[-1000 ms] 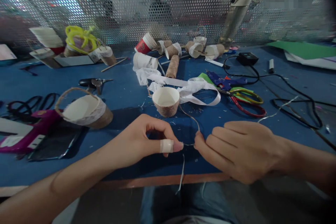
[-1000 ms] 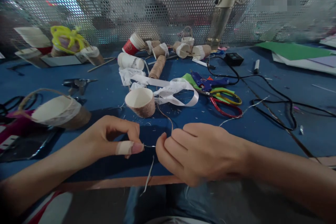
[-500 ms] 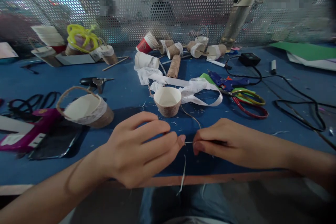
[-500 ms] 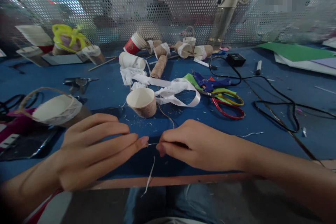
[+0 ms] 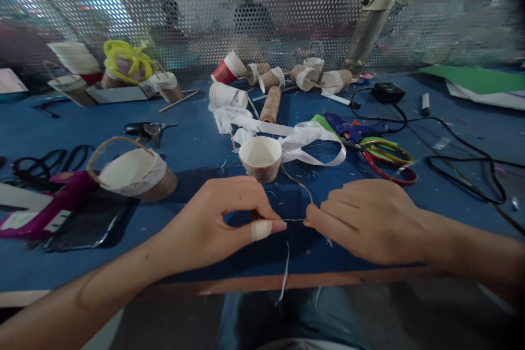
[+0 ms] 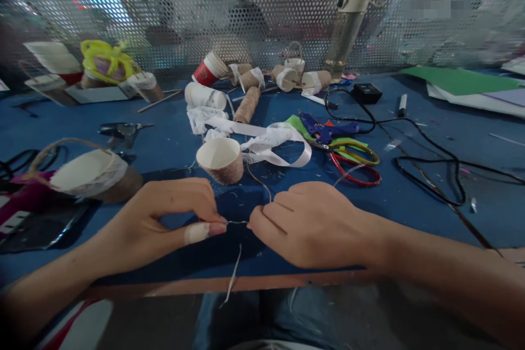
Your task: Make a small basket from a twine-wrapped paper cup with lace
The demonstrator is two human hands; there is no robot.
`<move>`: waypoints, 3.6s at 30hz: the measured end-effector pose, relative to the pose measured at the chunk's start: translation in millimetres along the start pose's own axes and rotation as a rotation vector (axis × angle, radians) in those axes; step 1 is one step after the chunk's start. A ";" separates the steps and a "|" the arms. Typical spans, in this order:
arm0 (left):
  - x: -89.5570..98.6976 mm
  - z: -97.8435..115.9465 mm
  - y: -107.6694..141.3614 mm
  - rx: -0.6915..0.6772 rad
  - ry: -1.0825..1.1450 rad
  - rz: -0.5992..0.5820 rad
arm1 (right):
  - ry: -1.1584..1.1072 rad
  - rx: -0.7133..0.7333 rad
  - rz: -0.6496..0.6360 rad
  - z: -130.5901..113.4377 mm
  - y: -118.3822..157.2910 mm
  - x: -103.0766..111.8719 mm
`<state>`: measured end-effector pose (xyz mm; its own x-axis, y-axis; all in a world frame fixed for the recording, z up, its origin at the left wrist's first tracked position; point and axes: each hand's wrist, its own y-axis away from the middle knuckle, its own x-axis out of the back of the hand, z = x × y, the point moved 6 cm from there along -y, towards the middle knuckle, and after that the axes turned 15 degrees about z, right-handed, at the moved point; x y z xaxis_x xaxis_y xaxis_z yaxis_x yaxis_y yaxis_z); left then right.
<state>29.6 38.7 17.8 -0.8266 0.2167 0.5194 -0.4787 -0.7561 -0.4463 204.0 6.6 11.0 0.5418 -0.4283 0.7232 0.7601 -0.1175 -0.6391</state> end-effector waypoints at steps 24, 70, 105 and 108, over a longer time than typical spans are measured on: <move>5.3 13.7 10.1 -0.671 -0.497 0.140 | -0.778 -0.721 -0.376 21.3 11.3 -31.0; -30.3 -7.9 2.4 -0.362 -0.323 -0.100 | -0.536 -0.394 -0.305 3.2 -3.2 -32.7; 17.7 18.3 0.1 -0.500 -0.329 0.125 | 0.058 -0.266 0.052 18.8 -1.5 -0.2; 16.4 24.7 4.9 -0.597 -0.387 0.168 | 0.020 -0.254 0.060 17.0 -2.3 -0.8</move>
<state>21.1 23.3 42.1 -0.7922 -0.1901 0.5799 -0.5254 -0.2708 -0.8066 207.9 22.4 16.3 0.5741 -0.4584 0.6784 0.6109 -0.3118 -0.7277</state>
